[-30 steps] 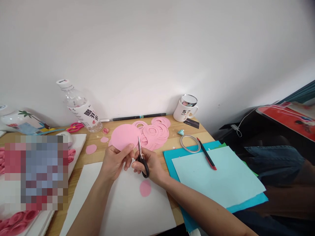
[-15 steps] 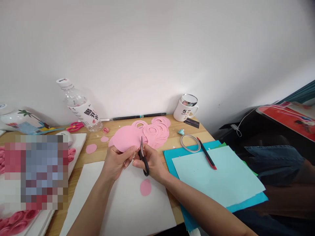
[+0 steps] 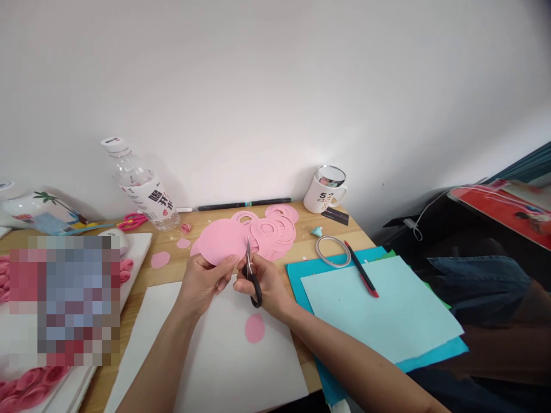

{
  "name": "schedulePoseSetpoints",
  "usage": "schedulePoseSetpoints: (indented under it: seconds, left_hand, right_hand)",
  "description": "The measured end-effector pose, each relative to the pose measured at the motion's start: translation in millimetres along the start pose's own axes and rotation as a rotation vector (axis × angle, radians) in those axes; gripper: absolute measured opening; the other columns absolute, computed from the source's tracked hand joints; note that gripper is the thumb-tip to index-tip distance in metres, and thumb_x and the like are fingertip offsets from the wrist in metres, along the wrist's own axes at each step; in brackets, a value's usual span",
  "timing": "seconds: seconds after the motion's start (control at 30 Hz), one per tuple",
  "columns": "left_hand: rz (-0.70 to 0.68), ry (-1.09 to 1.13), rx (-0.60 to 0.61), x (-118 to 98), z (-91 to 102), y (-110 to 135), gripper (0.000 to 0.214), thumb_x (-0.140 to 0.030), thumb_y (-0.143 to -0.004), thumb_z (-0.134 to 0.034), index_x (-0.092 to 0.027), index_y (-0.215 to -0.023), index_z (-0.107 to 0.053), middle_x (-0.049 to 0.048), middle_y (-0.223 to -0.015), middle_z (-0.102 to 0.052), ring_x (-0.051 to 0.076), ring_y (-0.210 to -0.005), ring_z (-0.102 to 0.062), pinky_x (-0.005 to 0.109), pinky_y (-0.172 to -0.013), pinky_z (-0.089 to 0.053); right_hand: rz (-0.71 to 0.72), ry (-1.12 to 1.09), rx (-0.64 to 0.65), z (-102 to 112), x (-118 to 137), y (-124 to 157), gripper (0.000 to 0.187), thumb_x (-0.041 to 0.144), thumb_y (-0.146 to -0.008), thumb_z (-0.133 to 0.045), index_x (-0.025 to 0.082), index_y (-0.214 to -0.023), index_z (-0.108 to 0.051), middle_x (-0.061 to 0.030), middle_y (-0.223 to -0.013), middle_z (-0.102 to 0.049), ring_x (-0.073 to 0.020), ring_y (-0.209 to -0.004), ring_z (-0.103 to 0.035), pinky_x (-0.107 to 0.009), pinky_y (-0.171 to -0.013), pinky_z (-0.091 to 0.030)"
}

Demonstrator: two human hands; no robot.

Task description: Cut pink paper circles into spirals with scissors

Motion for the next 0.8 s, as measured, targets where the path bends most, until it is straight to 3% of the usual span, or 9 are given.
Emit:
schedulePoseSetpoints:
  seconds: [0.47,0.8]
  left_hand:
    - [0.001,0.007,-0.026,-2.1,3.8,-0.6,0.036,-0.027,-0.065,-0.065,-0.016,-0.041,-0.042,-0.0057,-0.037,-0.039,0.003,-0.033,-0.03,0.02,-0.035,-0.026]
    - [0.015,0.172,-0.003,-3.0,2.4,0.3,0.026,-0.032,-0.072,-0.063,-0.016,-0.055,-0.052,-0.005,-0.046,-0.052,0.003,-0.029,-0.035,0.019,-0.03,-0.028]
  right_hand:
    - [-0.045,0.026,-0.054,2.9,-3.5,0.5,0.041,0.041,-0.053,-0.077,0.018,-0.074,-0.048,0.007,-0.048,-0.048,-0.0083,-0.043,-0.043,-0.021,-0.041,-0.034]
    - [-0.055,-0.013,-0.053,1.4,-9.3,2.1,0.042,0.041,-0.053,-0.078,0.018,-0.072,-0.048,0.0079,-0.045,-0.048,-0.0082,-0.04,-0.046,-0.022,-0.042,-0.039]
Point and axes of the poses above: each hand's wrist, its own y-axis away from the middle knuckle, its own z-axis out of the back of the hand, x = y × z, the point moved 6 cm from there along -y, towards the middle knuckle
